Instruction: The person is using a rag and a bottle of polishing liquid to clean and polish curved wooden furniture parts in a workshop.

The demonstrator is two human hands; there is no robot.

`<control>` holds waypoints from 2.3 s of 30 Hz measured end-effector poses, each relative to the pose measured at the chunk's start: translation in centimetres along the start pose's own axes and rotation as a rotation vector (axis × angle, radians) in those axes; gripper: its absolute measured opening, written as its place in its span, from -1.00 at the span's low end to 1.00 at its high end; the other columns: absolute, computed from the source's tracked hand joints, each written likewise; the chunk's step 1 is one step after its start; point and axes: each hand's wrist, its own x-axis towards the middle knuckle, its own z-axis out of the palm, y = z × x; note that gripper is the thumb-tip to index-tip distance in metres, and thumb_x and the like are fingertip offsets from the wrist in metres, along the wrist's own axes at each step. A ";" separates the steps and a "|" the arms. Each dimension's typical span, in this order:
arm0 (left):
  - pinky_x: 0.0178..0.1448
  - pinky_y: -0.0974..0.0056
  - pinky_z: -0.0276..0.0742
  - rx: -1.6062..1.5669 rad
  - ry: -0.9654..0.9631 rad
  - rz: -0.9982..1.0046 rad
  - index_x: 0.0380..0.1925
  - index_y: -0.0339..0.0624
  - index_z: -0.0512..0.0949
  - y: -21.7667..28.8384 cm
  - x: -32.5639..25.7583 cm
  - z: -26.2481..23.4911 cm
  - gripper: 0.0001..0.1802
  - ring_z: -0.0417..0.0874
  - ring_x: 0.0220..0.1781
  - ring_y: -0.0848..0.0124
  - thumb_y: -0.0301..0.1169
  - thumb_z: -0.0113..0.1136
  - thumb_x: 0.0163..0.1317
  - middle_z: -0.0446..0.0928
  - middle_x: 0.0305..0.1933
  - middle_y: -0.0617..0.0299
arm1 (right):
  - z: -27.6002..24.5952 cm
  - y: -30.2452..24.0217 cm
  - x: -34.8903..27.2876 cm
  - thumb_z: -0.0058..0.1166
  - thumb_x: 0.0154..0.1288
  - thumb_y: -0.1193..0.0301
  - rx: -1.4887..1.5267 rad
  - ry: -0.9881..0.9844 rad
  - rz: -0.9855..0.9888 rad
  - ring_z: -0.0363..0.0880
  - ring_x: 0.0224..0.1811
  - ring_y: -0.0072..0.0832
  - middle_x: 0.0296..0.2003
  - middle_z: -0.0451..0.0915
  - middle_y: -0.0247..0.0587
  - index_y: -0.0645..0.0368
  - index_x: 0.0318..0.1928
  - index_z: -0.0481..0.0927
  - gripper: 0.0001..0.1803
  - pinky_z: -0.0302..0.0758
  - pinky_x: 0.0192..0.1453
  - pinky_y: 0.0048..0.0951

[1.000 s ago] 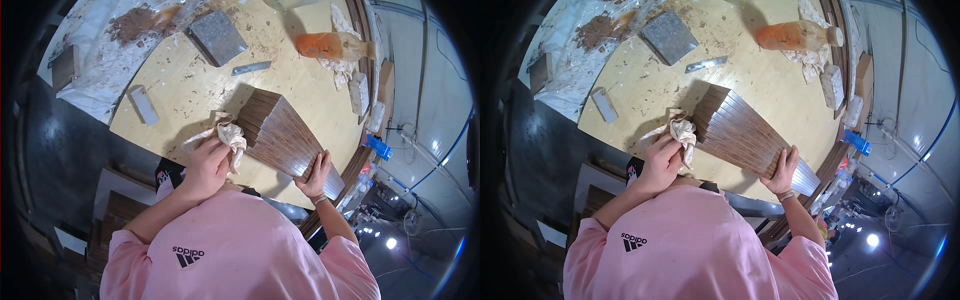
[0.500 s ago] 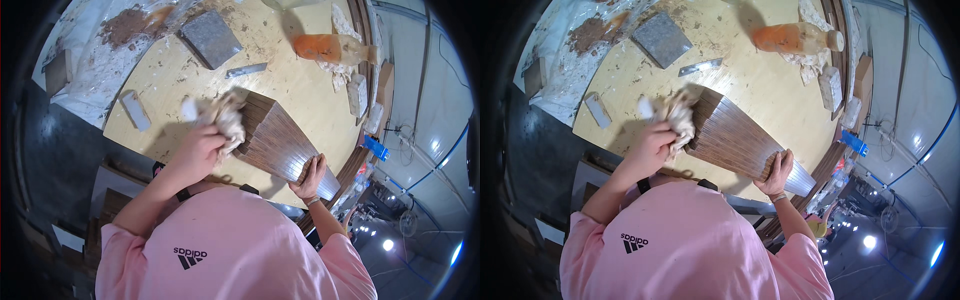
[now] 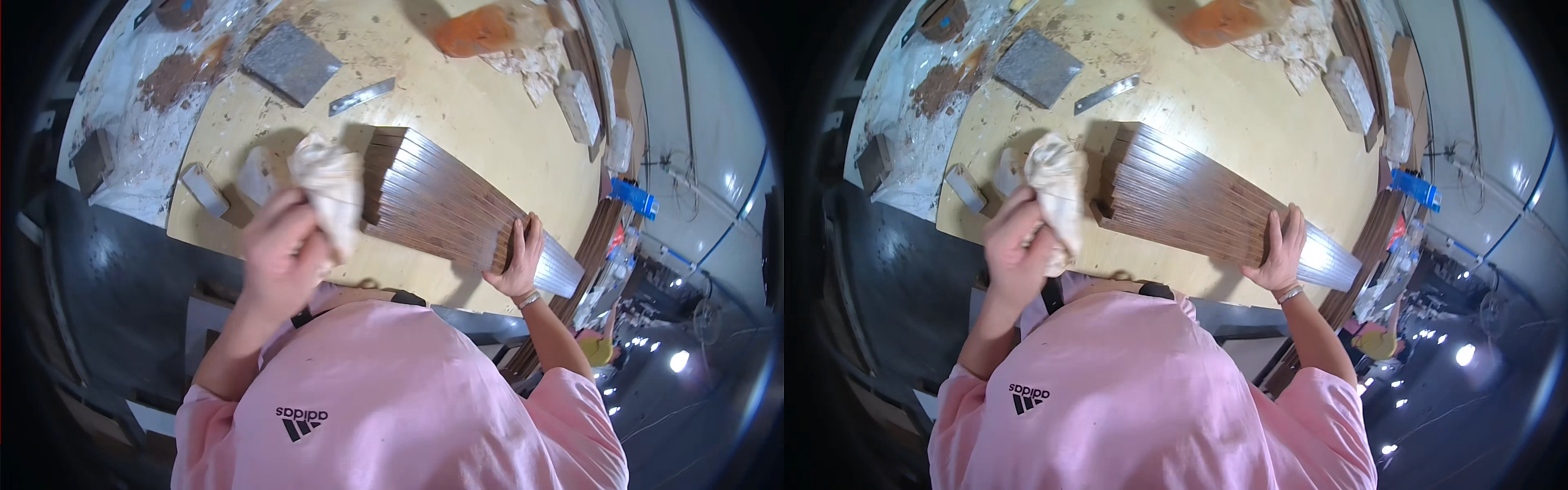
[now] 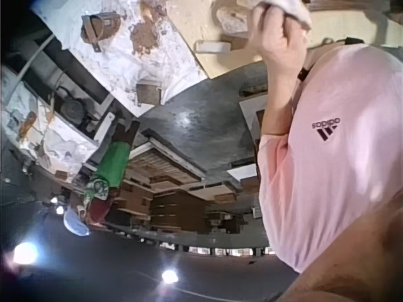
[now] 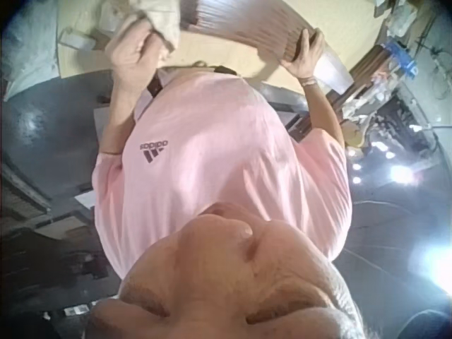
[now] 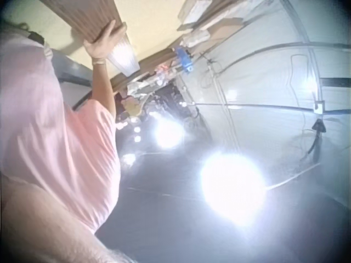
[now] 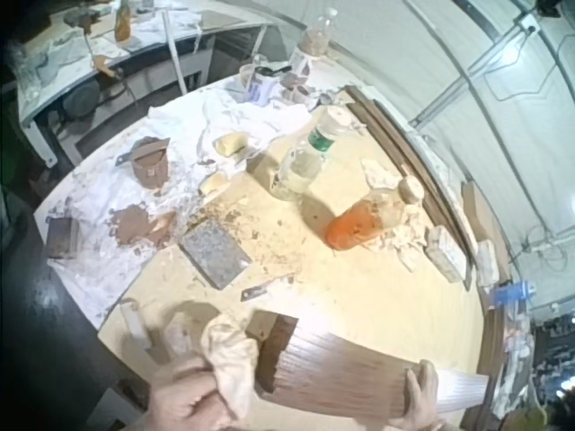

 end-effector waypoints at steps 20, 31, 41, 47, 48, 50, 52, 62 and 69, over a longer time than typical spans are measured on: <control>0.54 -0.18 0.00 0.966 -0.846 0.568 0.24 -0.39 0.31 3.4 1.2 22.6 -0.06 -0.01 0.56 -0.15 -0.20 0.54 -0.12 0.06 0.48 -0.20 | -0.4 0.5 -0.1 0.32 -0.16 -0.18 0.301 0.187 0.042 0.15 0.40 0.21 0.31 0.23 0.32 0.05 0.43 0.23 0.13 0.01 0.50 0.15; 0.52 -0.29 -0.05 1.189 -0.779 0.538 0.19 -0.59 0.23 4.4 -4.3 35.3 -0.07 -0.07 0.53 -0.34 -0.28 0.49 -0.09 -0.01 0.44 -0.44 | 1.4 30.2 -22.6 0.15 0.24 -0.01 0.126 0.298 0.534 0.44 0.24 -0.15 0.10 0.58 -0.12 0.10 0.11 0.58 -0.44 0.25 0.31 -0.06; 0.57 -0.21 -0.12 0.928 -1.142 0.843 0.27 -0.55 0.22 7.0 -8.5 69.9 -0.12 -0.11 0.55 -0.33 -0.02 0.24 0.21 0.02 0.44 -0.44 | 2.0 44.1 -34.4 0.13 0.34 0.21 1.018 0.413 0.560 0.27 0.42 -0.27 0.31 0.43 -0.15 0.15 0.27 0.49 -0.46 0.16 0.49 -0.32; 0.57 -0.09 -0.02 0.768 -1.248 0.880 0.29 -0.43 0.28 7.5 -7.8 77.9 -0.30 0.01 0.55 -0.18 -0.22 0.21 0.25 0.10 0.47 -0.24 | 4.7 45.9 -36.3 0.02 0.44 0.23 1.772 0.489 0.528 0.23 0.43 -0.44 0.37 0.37 -0.19 0.28 0.41 0.28 -0.36 0.10 0.50 -0.44; 0.57 -0.07 0.00 0.791 -1.299 0.852 0.29 -0.37 0.31 7.8 -6.7 75.5 -0.35 0.08 0.54 -0.15 -0.30 0.20 0.25 0.14 0.47 -0.20 | 3.7 45.7 -36.1 -0.06 0.47 0.15 1.581 0.517 0.412 0.18 0.47 -0.41 0.39 0.34 -0.20 0.27 0.43 0.25 -0.35 0.02 0.54 -0.40; 0.55 -0.07 0.06 0.903 -1.320 0.807 0.27 -0.32 0.34 8.0 -5.9 70.4 -0.40 0.14 0.51 -0.14 -0.38 0.19 0.22 0.21 0.44 -0.18 | 4.8 45.1 -36.8 -0.15 0.50 0.12 1.518 0.651 0.430 0.12 0.51 -0.40 0.40 0.33 -0.20 0.24 0.41 0.30 -0.38 -0.06 0.57 -0.37; 0.54 -0.06 0.09 0.953 -1.314 0.783 0.26 -0.33 0.35 8.3 -6.1 68.2 -0.40 0.16 0.50 -0.14 -0.40 0.19 0.21 0.23 0.42 -0.19 | 5.4 44.8 -36.1 -0.15 0.52 0.21 1.602 0.750 0.460 0.18 0.48 -0.42 0.35 0.40 -0.21 0.23 0.36 0.38 -0.47 0.01 0.56 -0.37; 0.47 -0.08 0.24 0.801 -1.395 0.823 0.22 -0.33 0.41 9.1 -5.8 77.0 -0.41 0.27 0.47 -0.02 -0.55 0.19 0.11 0.33 0.38 -0.07 | 6.3 43.9 -34.8 -0.17 0.45 0.57 1.579 0.895 0.599 0.49 0.20 -0.49 0.12 0.58 -0.16 0.38 0.24 0.45 -0.61 0.33 0.35 -0.51; 0.29 0.06 0.42 0.707 -1.155 1.039 -0.12 -0.34 0.56 8.7 -5.6 81.9 -0.69 0.44 0.25 -0.03 -0.59 0.17 0.06 0.49 0.17 -0.01 | 5.0 43.8 -32.9 -0.18 0.45 0.59 1.542 0.851 0.594 0.48 0.20 -0.51 0.11 0.58 -0.21 0.34 0.26 0.44 -0.59 0.31 0.39 -0.46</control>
